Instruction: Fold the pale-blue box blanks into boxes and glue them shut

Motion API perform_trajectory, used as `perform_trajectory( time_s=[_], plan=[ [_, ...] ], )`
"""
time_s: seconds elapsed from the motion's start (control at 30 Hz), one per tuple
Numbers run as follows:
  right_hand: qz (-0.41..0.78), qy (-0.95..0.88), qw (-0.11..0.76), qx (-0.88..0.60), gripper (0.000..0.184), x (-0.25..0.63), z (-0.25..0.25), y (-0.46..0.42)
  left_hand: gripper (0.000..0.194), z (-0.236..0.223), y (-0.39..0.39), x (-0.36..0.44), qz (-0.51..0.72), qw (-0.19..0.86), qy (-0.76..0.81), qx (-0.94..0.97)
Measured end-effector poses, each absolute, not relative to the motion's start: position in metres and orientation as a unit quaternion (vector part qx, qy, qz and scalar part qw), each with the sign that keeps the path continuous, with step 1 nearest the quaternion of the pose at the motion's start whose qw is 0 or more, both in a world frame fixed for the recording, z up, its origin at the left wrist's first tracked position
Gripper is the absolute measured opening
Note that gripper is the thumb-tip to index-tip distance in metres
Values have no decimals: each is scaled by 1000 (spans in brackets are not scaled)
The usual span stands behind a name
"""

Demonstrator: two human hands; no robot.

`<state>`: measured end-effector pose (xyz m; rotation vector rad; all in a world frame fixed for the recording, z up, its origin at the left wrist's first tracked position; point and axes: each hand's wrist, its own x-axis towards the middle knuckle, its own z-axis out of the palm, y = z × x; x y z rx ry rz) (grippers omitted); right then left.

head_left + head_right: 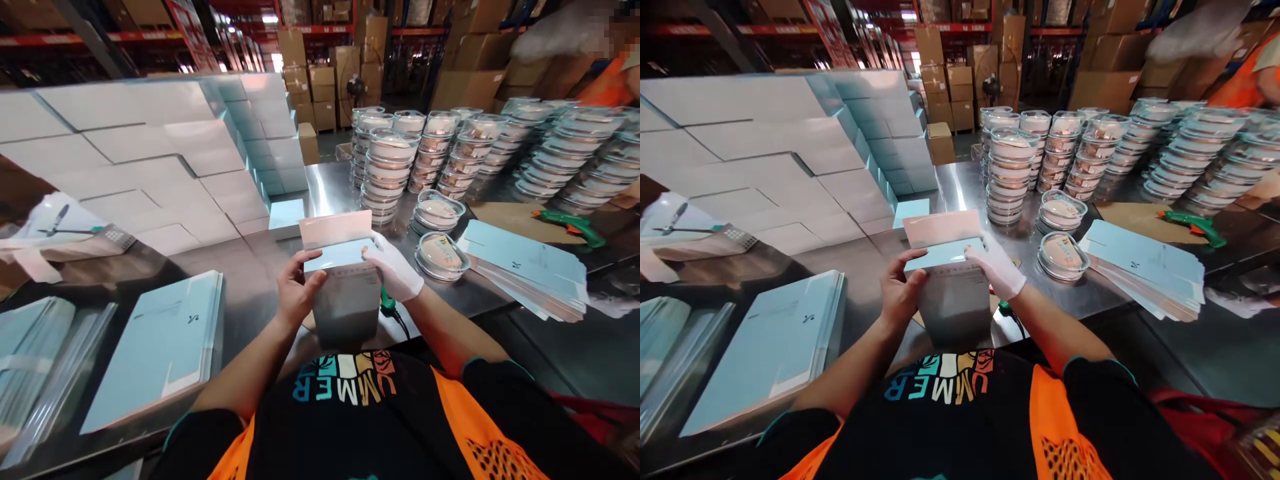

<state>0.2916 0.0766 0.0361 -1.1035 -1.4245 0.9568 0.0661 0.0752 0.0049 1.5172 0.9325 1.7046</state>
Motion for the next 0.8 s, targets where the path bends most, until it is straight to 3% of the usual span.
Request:
perform_trajectory(
  time_s=[0.13,0.2,0.27,0.33,0.43,0.6,0.7,0.8],
  plan=[
    [454,-599,505,-424,56,286,48,71,52,-4,78,67,677,264,302,617],
    [436,-639,495,-396,74,296,42,70,50,-7,82,65,698,254,266,614],
    [382,-694,481,-375,79,306,35,68,55,-8,85,63,712,254,240,609],
    [323,-737,476,-355,63,312,30,63,54,-6,89,58,687,248,224,646],
    [271,-766,489,-316,29,312,26,53,37,0,93,50,620,221,190,728],
    [212,-788,499,-292,22,303,23,42,25,18,89,32,588,185,166,770],
    [158,-818,463,-303,35,293,25,40,30,43,86,26,472,106,189,855],
    [136,-852,413,-291,70,285,30,40,51,70,82,31,332,21,174,927]
  ],
)
